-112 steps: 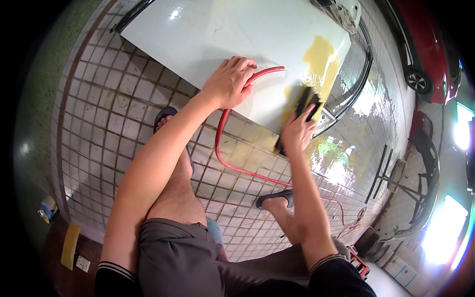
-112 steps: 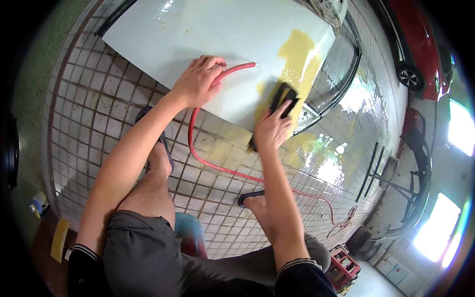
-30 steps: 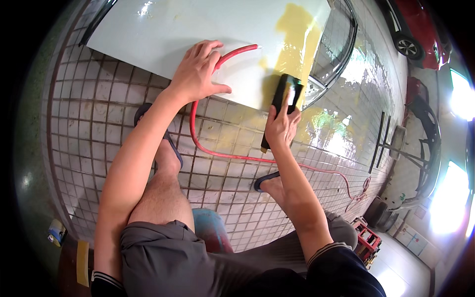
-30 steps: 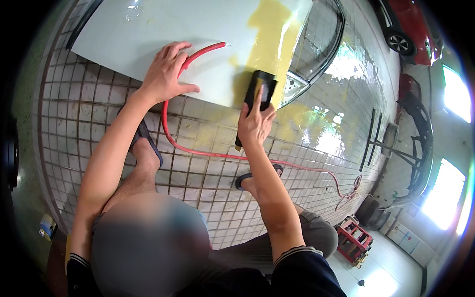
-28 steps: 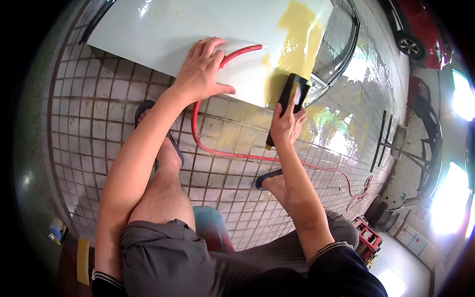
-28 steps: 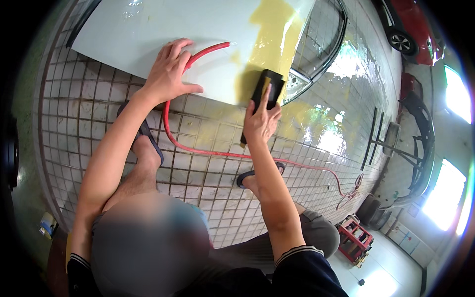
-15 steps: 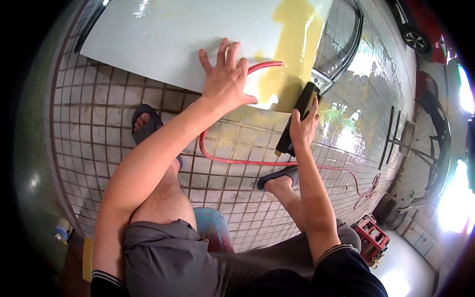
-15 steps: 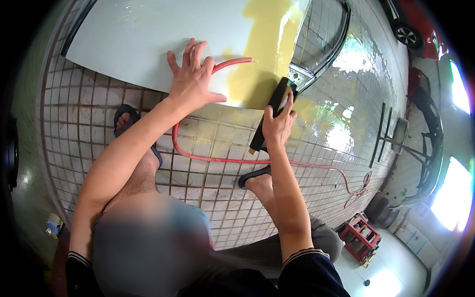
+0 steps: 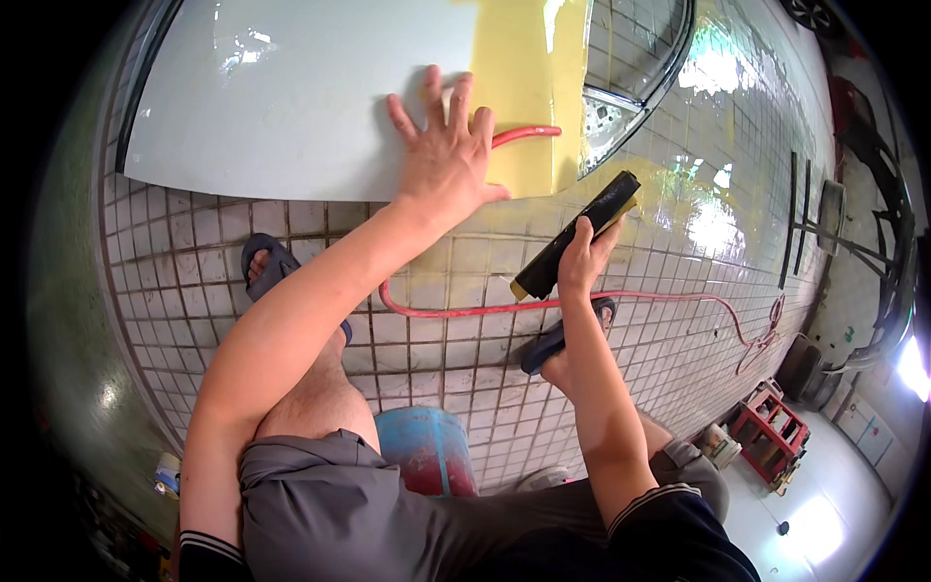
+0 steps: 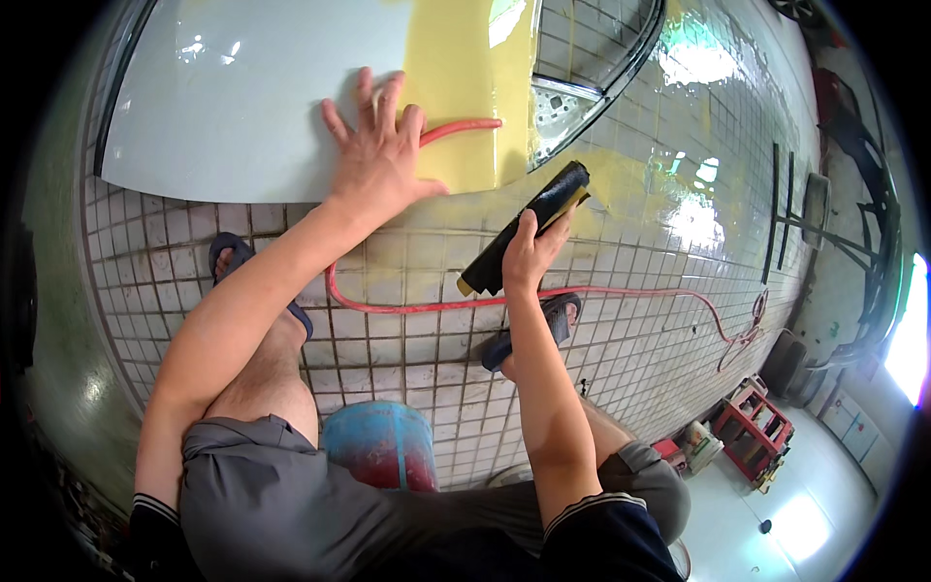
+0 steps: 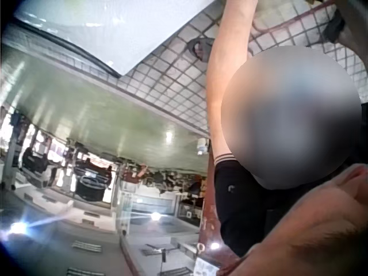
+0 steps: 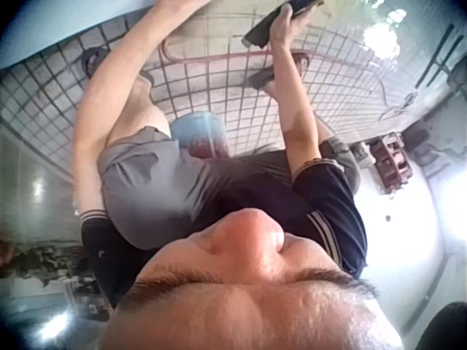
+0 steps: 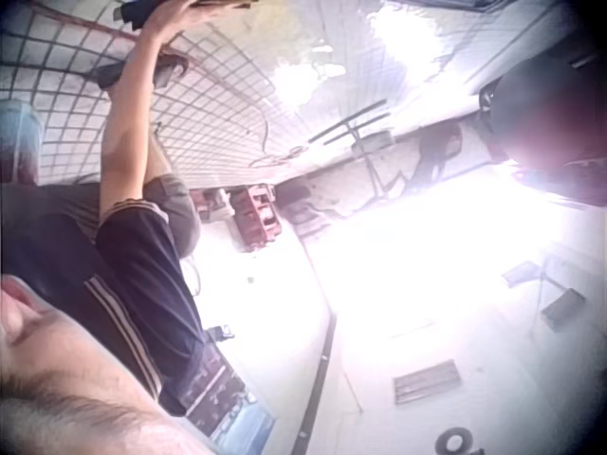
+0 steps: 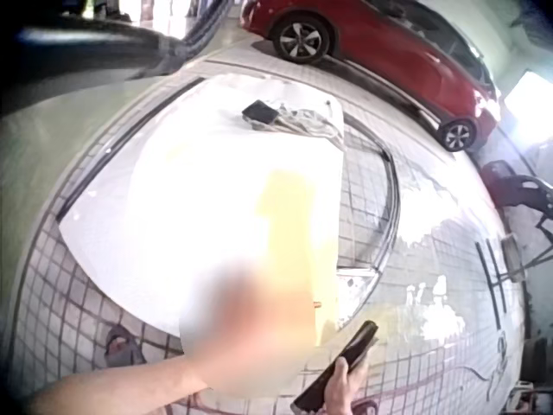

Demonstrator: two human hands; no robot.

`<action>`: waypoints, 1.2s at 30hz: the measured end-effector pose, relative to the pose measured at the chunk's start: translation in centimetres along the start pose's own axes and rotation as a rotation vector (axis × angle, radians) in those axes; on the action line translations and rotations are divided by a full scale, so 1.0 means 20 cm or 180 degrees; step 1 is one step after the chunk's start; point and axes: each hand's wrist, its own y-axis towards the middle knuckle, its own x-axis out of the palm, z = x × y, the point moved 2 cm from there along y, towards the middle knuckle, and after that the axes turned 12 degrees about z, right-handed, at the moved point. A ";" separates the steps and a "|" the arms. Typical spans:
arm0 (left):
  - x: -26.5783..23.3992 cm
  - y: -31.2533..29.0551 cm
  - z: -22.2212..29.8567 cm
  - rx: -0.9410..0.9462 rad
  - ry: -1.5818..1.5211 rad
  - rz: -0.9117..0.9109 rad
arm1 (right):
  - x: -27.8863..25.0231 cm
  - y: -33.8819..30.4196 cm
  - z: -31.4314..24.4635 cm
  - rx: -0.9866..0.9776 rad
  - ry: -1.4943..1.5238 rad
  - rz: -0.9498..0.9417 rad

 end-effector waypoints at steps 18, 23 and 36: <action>-0.78 0.00 -0.03 -0.0091 -0.0916 -0.1539 | 0.57 -0.08 -0.85 -0.1267 -0.1344 -0.0674; -1.38 0.04 0.22 0.0423 0.0294 -0.2254 | 0.59 -0.08 -0.81 -0.1232 -0.1560 -0.0802; -1.60 -0.06 0.03 0.0690 0.0566 -0.1810 | 0.62 -0.12 -0.83 -0.1123 -0.1613 -0.0804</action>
